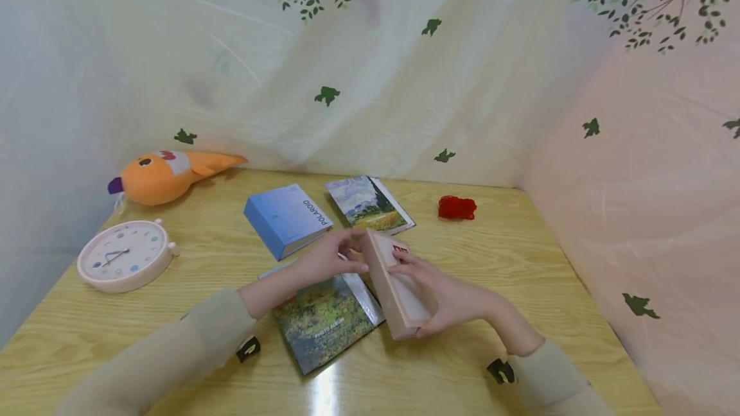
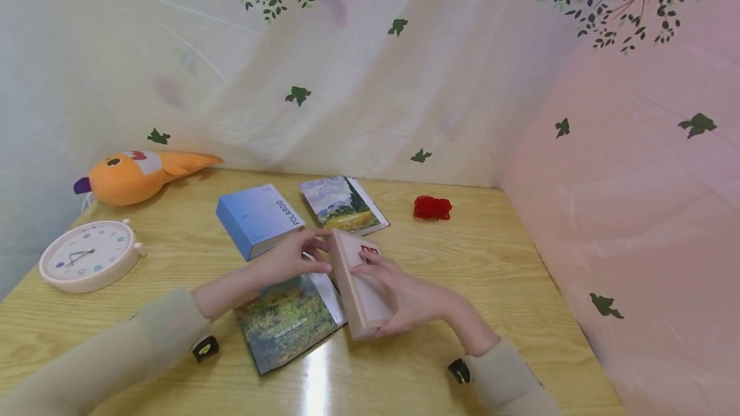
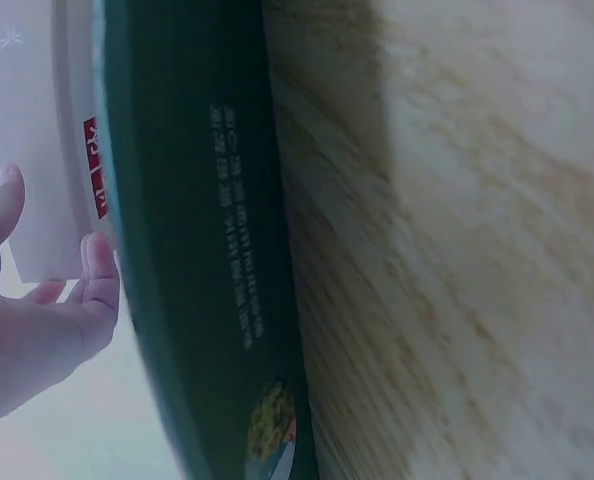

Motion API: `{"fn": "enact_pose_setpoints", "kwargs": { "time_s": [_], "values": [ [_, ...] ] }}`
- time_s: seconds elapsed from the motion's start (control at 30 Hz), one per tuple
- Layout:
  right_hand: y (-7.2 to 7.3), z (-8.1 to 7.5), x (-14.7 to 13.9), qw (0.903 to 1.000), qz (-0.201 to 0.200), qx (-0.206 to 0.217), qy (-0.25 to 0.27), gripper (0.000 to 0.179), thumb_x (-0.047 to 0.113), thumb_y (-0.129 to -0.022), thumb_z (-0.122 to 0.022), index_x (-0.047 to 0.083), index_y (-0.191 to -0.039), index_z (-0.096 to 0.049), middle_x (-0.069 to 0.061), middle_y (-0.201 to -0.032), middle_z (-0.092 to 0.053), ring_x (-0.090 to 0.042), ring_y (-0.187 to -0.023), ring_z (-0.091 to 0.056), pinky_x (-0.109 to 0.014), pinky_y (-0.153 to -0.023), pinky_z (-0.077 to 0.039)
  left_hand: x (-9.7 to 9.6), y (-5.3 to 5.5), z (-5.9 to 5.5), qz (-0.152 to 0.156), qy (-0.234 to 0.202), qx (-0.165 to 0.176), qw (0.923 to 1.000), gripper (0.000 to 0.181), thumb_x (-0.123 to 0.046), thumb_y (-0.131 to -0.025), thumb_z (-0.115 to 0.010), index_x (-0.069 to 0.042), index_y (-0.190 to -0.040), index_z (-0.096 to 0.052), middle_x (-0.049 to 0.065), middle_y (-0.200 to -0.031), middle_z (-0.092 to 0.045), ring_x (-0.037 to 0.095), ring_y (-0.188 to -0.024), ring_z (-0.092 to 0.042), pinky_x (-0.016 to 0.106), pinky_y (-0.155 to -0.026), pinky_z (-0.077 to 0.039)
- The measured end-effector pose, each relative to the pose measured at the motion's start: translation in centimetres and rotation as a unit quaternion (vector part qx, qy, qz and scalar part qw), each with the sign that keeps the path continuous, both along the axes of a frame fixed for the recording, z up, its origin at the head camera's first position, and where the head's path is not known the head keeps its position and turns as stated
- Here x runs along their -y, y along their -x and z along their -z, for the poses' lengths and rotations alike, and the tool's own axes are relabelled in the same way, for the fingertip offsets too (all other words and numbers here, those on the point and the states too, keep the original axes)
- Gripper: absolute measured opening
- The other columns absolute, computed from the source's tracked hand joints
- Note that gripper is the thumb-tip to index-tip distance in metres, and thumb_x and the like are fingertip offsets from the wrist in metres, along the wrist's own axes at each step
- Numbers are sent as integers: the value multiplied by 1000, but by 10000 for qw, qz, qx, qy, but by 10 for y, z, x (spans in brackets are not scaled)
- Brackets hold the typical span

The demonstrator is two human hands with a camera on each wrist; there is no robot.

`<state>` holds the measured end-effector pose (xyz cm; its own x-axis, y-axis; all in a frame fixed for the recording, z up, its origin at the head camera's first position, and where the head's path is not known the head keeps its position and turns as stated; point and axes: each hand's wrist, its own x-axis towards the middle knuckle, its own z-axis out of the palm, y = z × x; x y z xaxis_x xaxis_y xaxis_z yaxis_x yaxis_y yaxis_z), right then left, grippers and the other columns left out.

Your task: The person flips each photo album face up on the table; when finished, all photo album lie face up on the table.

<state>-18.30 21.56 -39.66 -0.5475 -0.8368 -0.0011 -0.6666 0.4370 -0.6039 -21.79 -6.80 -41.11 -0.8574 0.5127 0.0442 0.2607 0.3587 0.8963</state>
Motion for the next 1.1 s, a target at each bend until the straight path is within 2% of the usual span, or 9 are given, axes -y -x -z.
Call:
{"fn": "enact_pose_setpoints", "kwargs": {
  "time_s": [0.2, 0.4, 0.6, 0.7, 0.8, 0.93, 1.03, 1.1],
  "values": [
    [4, 2, -6, 9997, -139, -212, -63, 103, 33, -64, -85, 24, -148, -25, -15, -158, -5, -38, -142, -12, -61, -102, -32, -2, 7, 4, 181, 80, 11, 9998, 71, -18, -81, -75, 0, -141, -40, 20, -128, -56, 29, -103, -64, 29, -80, -55],
    [6, 2, -8, 9991, -148, -351, -180, 104, 34, -64, -84, 21, -148, -25, -15, -157, -8, -37, -142, -14, -60, -103, -31, -4, 16, 11, 465, -258, 10, 9986, 66, -9, -84, -71, 4, -139, -39, 21, -130, -53, 32, -113, -58, 31, -90, -52],
    [8, 4, -13, 9980, -21, -472, -411, 103, 36, -65, -81, 15, -148, -25, -17, -155, -15, -40, -140, -17, -58, -101, -35, -5, 17, 16, 1077, -334, 15, 9936, 82, -2, -83, -71, -3, -149, -22, 26, -137, -43, 39, -123, -49, 43, -100, -44],
    [9, 8, -17, 9981, 101, -376, -477, 102, 33, -64, -81, 16, -148, -26, -16, -155, -16, -39, -140, -18, -58, -101, -35, -6, 16, 19, 1331, -318, 99, 9905, 82, 0, -83, -70, -4, -149, -21, 26, -143, -36, 41, -127, -44, 45, -104, -40],
    [10, 12, -23, 9980, 179, -361, -486, 99, 32, -64, -81, 19, -147, -29, -13, -155, -17, -35, -140, -19, -56, -102, -35, -6, 16, 21, 1502, -148, 140, 9884, 82, 0, -83, -70, -4, -149, -23, 22, -150, -27, 39, -131, -40, 43, -107, -36],
    [13, 18, -29, 9984, 108, -381, -396, 94, 32, -65, -82, 19, -145, -35, -11, -156, -18, -35, -141, -16, -56, -104, -30, -8, 18, 25, 1884, 251, 95, 9817, 90, -4, -82, -72, -5, -151, -16, 16, -156, -16, 34, -136, -33, 40, -110, -33],
    [15, 20, -33, 9988, 47, -321, -368, 91, 32, -66, -82, 18, -144, -37, -12, -156, -16, -37, -142, -13, -58, -105, -28, -10, 20, 28, 2076, 536, -55, 9767, 94, -9, -81, -74, -4, -151, -12, 15, -157, -14, 32, -137, -32, 38, -110, -32],
    [16, 20, -36, 9988, 100, -221, -417, 91, 32, -66, -82, 19, -144, -37, -12, -156, -15, -37, -142, -12, -60, -104, -28, -11, 20, 28, 2069, 714, -202, 9755, 95, -12, -81, -75, -4, -152, -12, 16, -156, -16, 31, -137, -33, 38, -111, -31]
  ]
}}
